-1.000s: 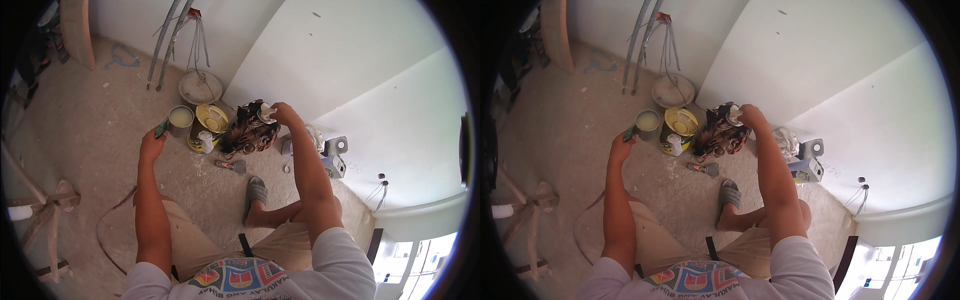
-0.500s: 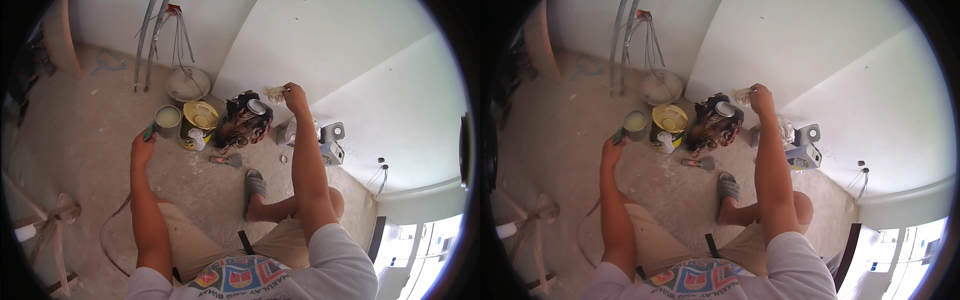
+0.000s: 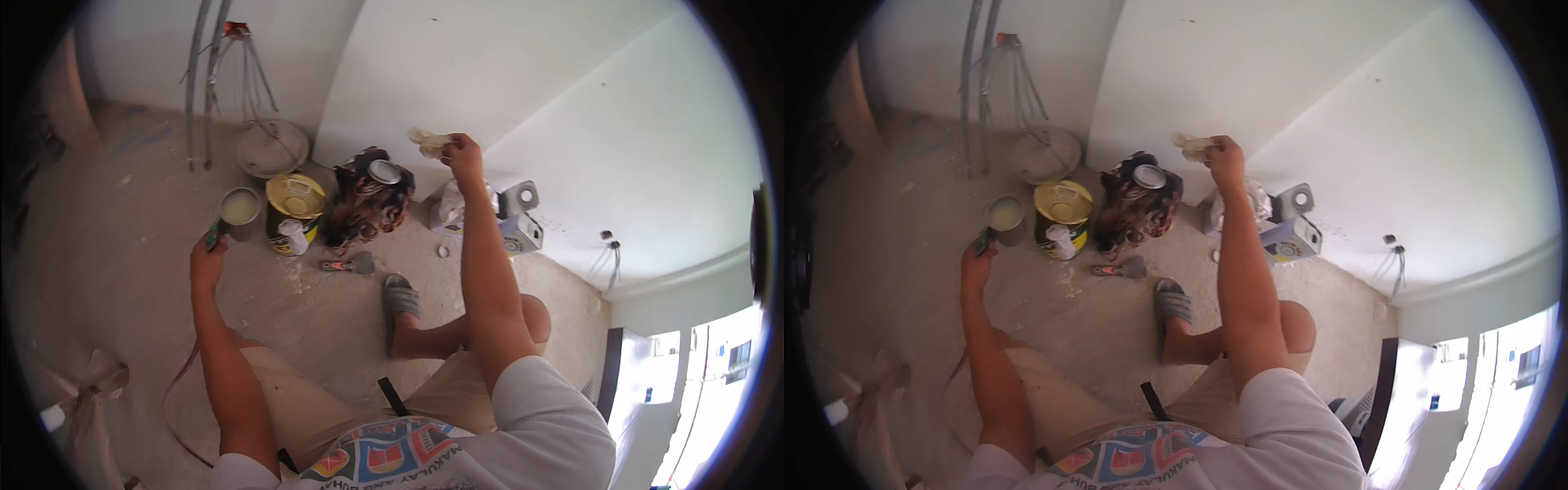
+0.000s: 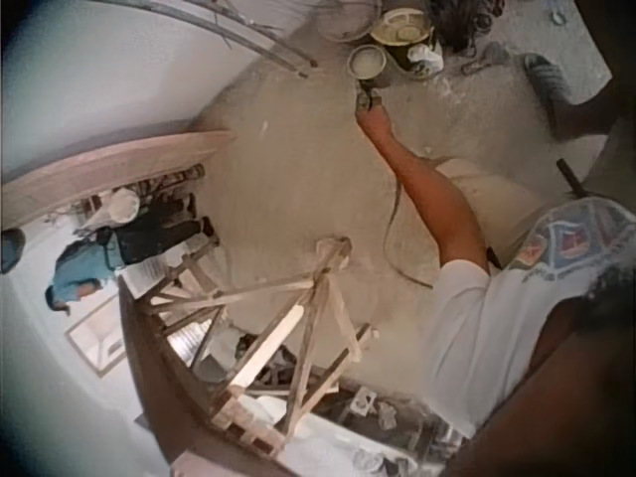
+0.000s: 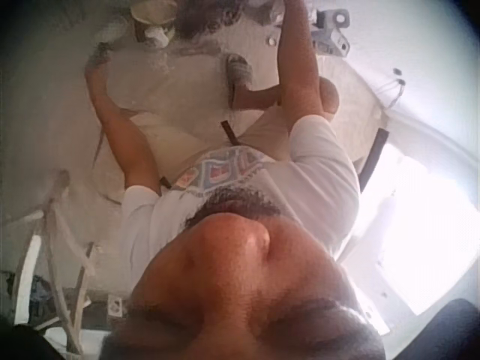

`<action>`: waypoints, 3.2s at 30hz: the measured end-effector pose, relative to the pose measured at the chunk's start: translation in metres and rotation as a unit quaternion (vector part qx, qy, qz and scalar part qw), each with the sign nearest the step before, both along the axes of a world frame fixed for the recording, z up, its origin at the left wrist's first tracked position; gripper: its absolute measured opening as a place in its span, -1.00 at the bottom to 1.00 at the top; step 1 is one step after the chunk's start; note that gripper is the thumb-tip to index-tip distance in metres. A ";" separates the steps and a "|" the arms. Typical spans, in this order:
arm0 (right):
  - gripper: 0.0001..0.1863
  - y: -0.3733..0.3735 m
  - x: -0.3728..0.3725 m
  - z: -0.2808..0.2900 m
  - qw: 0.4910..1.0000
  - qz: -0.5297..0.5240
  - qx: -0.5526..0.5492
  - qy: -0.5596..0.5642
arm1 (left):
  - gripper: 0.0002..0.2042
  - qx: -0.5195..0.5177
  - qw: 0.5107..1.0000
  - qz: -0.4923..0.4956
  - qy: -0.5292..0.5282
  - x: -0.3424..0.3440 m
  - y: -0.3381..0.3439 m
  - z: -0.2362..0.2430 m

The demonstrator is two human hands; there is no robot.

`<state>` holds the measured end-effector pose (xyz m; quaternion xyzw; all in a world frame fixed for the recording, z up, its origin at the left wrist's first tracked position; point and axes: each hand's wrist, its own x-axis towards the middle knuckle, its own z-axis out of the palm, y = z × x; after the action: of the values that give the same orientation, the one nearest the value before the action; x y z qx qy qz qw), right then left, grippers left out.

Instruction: The person pours paint from a can into a cup, then uses a spray gun to apply paint to a large wooden panel. The person moves around the room to adjust the spray gun and apply paint to different sections of the panel.

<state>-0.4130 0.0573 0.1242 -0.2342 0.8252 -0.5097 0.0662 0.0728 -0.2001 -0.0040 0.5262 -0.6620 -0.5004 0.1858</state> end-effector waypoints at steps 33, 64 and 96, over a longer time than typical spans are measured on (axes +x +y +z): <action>-0.72 -0.104 0.142 -0.056 0.987 0.161 0.006 -0.011 | -0.60 0.010 0.999 0.023 -0.031 0.011 0.001 0.004; -0.11 -0.098 0.081 -0.029 0.860 0.168 0.432 0.214 | -0.59 -0.039 0.999 -0.016 -0.011 0.019 0.000 0.000; -0.29 -0.170 0.299 0.086 0.734 0.632 0.143 0.203 | -0.82 0.071 0.994 -0.080 0.036 0.061 0.014 0.126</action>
<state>-0.1143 -0.1130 0.2100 -0.7875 0.5443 -0.1666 0.2362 0.1342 -0.1864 0.1217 0.4646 -0.6581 -0.5778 0.1310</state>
